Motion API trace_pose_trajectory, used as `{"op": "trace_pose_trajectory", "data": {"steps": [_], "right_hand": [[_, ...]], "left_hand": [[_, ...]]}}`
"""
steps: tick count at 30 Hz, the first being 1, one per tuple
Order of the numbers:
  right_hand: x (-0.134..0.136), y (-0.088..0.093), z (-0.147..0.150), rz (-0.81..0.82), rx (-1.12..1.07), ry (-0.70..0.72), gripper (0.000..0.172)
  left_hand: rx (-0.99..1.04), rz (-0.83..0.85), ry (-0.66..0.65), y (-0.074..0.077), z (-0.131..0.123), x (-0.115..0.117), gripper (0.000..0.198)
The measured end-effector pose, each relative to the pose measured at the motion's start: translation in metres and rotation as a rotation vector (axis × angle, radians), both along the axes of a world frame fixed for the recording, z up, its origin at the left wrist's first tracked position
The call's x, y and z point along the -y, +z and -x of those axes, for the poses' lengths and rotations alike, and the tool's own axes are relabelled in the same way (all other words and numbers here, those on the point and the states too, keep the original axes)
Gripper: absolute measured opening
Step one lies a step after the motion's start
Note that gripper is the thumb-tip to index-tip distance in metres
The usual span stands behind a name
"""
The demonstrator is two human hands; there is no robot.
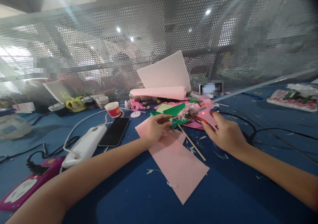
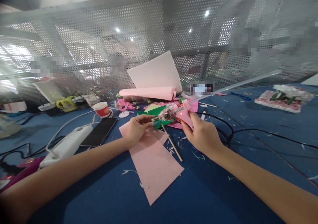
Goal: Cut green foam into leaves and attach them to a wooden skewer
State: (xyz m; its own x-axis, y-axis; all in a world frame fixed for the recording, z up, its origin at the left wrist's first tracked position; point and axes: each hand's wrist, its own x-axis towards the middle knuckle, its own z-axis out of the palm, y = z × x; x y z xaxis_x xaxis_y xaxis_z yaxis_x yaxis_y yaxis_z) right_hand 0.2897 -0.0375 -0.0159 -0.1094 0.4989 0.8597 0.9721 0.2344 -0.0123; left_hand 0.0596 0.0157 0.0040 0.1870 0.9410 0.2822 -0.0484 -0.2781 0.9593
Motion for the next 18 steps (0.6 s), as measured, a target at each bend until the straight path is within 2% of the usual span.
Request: {"op": "trace_pose_trajectory", "data": {"steps": [18], "right_hand": [[0.0012, 0.0002, 0.0010, 0.015, 0.003, -0.017, 0.032]], "left_hand": [[-0.023, -0.013, 0.020, -0.0015, 0.0016, -0.0008, 0.022]]}}
